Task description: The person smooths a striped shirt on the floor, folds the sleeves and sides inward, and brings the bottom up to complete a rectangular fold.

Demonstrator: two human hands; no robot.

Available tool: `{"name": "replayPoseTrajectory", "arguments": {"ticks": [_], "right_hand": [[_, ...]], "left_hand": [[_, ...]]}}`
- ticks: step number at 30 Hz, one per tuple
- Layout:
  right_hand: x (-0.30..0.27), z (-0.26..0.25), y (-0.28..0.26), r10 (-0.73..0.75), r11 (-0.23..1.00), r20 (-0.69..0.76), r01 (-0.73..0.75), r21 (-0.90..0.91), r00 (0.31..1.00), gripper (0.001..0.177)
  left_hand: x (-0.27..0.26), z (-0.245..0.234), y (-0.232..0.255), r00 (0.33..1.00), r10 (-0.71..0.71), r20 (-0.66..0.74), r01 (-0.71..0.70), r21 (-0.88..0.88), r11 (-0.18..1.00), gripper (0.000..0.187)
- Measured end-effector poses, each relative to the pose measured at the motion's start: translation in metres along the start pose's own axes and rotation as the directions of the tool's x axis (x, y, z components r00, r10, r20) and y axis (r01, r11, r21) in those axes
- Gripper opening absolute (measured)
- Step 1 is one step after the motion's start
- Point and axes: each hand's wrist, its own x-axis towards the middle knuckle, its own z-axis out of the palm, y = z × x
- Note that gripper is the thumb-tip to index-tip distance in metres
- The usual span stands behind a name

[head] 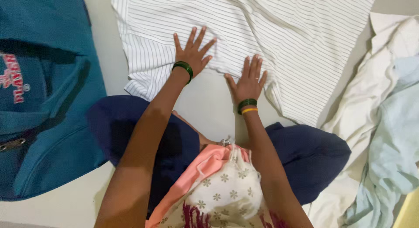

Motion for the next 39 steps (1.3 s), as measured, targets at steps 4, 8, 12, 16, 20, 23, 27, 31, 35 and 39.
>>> {"name": "replayPoseTrajectory", "arguments": {"ticks": [4, 8, 12, 16, 20, 23, 27, 31, 35, 39], "right_hand": [[0.028, -0.011, 0.018, 0.006, 0.998, 0.057, -0.003, -0.062, 0.998, 0.103], [0.074, -0.029, 0.053, 0.073, 0.988, 0.114, -0.056, -0.147, 0.991, 0.101], [0.083, -0.043, 0.061, 0.035, 0.993, 0.004, -0.034, -0.112, 0.999, 0.095], [0.032, -0.001, -0.008, -0.326, 0.941, -0.014, 0.323, -0.104, 0.945, 0.079], [-0.037, 0.018, -0.066, -0.751, 0.66, 0.197, 0.708, 0.253, 0.63, 0.071], [-0.046, 0.019, -0.042, -0.808, 0.586, 0.193, 0.793, 0.167, 0.556, 0.071], [-0.05, -0.002, 0.02, -0.833, 0.536, 0.22, 0.839, 0.098, 0.507, 0.06], [-0.047, -0.029, 0.06, -0.711, 0.701, 0.16, 0.707, 0.094, 0.684, 0.032], [-0.055, -0.023, 0.05, -0.65, 0.715, -0.063, 0.638, 0.286, 0.757, 0.021], [-0.069, -0.015, 0.034, -0.84, 0.511, -0.073, 0.829, 0.227, 0.538, 0.025]], "left_hand": [[0.032, -0.004, 0.021, 0.995, -0.064, -0.079, 0.062, -0.026, 0.998, 0.06], [0.06, -0.018, 0.044, 0.996, -0.086, 0.033, 0.09, -0.134, 0.987, 0.062], [0.054, -0.024, 0.027, 0.999, -0.002, -0.044, -0.014, -0.347, 0.938, 0.049], [0.008, -0.025, -0.026, 0.997, -0.002, -0.081, -0.023, -0.308, 0.951, 0.042], [-0.024, -0.031, -0.035, 0.999, 0.005, -0.039, -0.008, -0.097, 0.995, 0.055], [-0.027, -0.034, -0.052, 0.996, -0.06, 0.062, 0.061, -0.018, 0.998, 0.063], [-0.028, -0.025, -0.08, 0.977, -0.202, -0.07, 0.196, -0.078, 0.977, 0.066], [-0.022, -0.02, -0.075, 0.953, -0.253, -0.167, 0.24, -0.094, 0.966, 0.046], [-0.042, -0.032, -0.016, 0.971, -0.085, -0.225, 0.03, -0.235, 0.971, 0.043], [-0.088, -0.041, 0.056, 0.926, 0.219, -0.307, -0.246, -0.051, 0.968, 0.072]]}}
